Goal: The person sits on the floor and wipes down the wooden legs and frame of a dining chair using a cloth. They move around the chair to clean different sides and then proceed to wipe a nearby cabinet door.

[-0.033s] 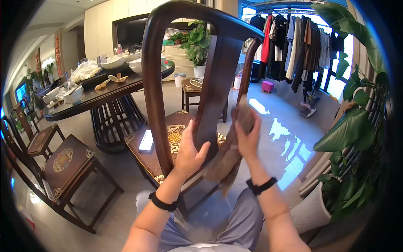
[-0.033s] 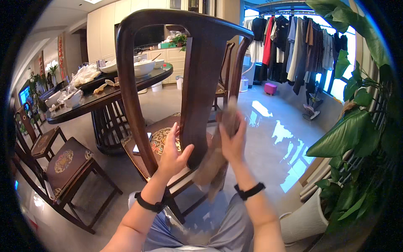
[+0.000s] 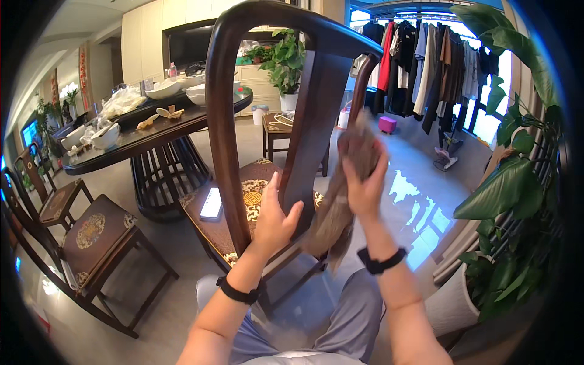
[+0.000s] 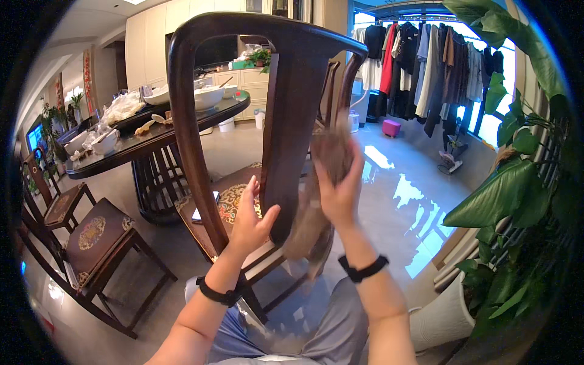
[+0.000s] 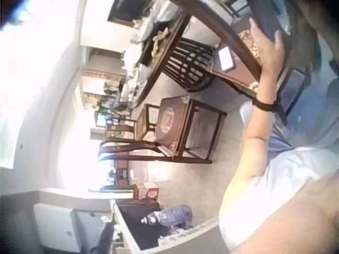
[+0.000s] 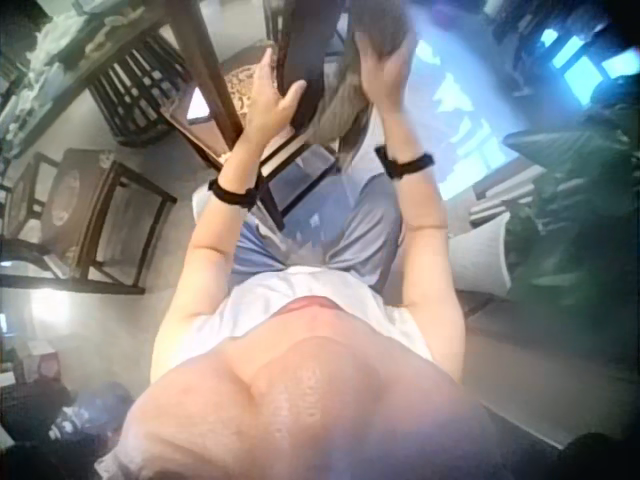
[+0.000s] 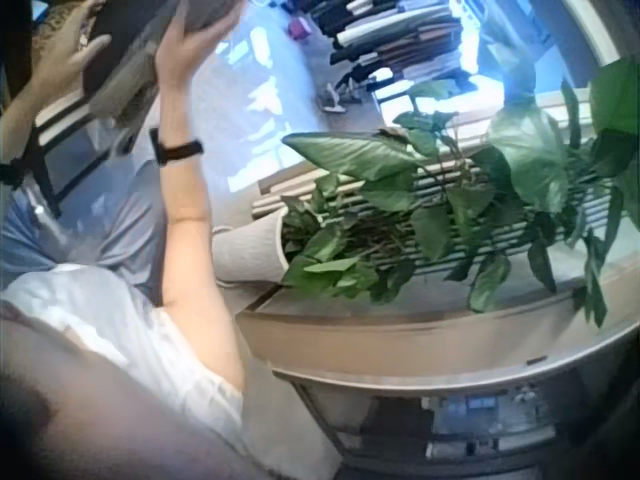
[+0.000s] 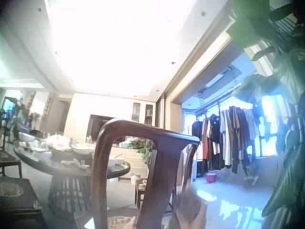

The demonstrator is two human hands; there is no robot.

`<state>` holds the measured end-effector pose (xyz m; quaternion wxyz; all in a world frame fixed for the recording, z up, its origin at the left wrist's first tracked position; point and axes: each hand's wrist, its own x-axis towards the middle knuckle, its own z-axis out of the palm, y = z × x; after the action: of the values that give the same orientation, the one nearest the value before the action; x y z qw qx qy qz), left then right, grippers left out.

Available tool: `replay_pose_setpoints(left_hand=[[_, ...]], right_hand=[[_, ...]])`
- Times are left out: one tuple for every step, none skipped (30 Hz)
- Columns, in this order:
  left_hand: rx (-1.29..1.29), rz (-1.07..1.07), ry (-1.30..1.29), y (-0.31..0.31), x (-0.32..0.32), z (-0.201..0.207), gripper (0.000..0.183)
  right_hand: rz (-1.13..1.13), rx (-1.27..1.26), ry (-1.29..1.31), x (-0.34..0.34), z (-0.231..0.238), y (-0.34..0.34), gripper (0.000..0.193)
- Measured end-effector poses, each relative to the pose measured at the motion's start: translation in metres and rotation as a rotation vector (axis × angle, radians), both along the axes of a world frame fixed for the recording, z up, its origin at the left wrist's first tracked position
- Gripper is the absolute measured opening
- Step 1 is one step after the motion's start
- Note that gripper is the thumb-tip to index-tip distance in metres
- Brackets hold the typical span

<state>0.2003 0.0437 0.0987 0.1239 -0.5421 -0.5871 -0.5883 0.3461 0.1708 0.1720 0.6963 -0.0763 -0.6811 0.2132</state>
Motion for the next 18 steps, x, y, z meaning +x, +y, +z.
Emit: replay_pose_setpoints(left_hand=[[-0.004, -0.013, -0.088, 0.004, -0.003, 0.001, 0.077], [0.0, -0.038, -0.181, 0.011, -0.003, 0.003, 0.078], [0.008, -0.069, -0.267, 0.021, -0.001, 0.009, 0.078], [0.077, -0.014, -0.244, 0.032, -0.004, 0.007, 0.07], [0.062, -0.05, -0.265, 0.036, -0.001, 0.009, 0.065], [0.047, -0.082, -0.286, 0.04, -0.001, 0.011, 0.06], [0.034, -0.122, -0.309, 0.045, 0.0, 0.013, 0.055], [0.02, -0.133, -0.314, 0.049, 0.002, 0.014, 0.051], [0.0, -0.134, -0.32, 0.048, 0.0, 0.012, 0.048], [-0.022, -0.125, -0.335, 0.045, -0.003, 0.008, 0.045], [-0.015, -0.143, -0.356, 0.042, -0.007, 0.008, 0.044], [-0.012, -0.166, -0.384, 0.039, -0.006, 0.009, 0.043], [-0.011, -0.188, -0.404, 0.037, -0.005, 0.011, 0.043], [-0.008, -0.136, -0.354, 0.036, -0.002, 0.012, 0.042], [0.005, -0.163, -0.362, 0.037, -0.003, 0.011, 0.042], [0.02, -0.192, -0.369, 0.037, -0.004, 0.011, 0.042], [0.035, -0.222, -0.375, 0.037, -0.006, 0.012, 0.042], [0.027, -0.223, -0.379, 0.037, -0.006, 0.012, 0.042]], right_hand=[[-0.023, 0.163, 0.086, -0.007, 0.043, -0.014, 0.08], [-0.071, 0.35, 0.135, -0.011, 0.083, -0.027, 0.09], [-0.141, 0.61, 0.155, -0.014, 0.121, -0.031, 0.096], [-0.24, 0.772, 0.177, -0.024, 0.155, -0.04, 0.095], [-0.335, 0.891, 0.106, -0.028, 0.183, -0.048, 0.091], [-0.426, 1.006, 0.033, -0.032, 0.207, -0.057, 0.088], [-0.358, 1.058, 0.01, -0.031, 0.226, -0.057, 0.084], [-0.291, 1.11, -0.02, -0.03, 0.245, -0.058, 0.081], [-0.163, 1.154, 0.019, -0.034, 0.255, -0.041, 0.083], [-0.046, 1.074, -0.072, -0.034, 0.255, -0.031, 0.081], [0.069, 0.991, -0.161, -0.032, 0.255, -0.021, 0.08], [0.182, 0.9, -0.256, -0.027, 0.252, -0.009, 0.078], [0.182, 0.864, -0.215, -0.026, 0.251, 0.009, 0.076], [0.181, 0.828, -0.174, -0.027, 0.249, 0.031, 0.074], [0.178, 0.794, -0.127, -0.026, 0.246, 0.052, 0.072], [0.182, 0.724, -0.124, -0.021, 0.243, 0.068, 0.07], [0.185, 0.654, -0.122, -0.016, 0.239, 0.084, 0.068], [0.19, 0.584, -0.122, -0.012, 0.235, 0.101, 0.066]])
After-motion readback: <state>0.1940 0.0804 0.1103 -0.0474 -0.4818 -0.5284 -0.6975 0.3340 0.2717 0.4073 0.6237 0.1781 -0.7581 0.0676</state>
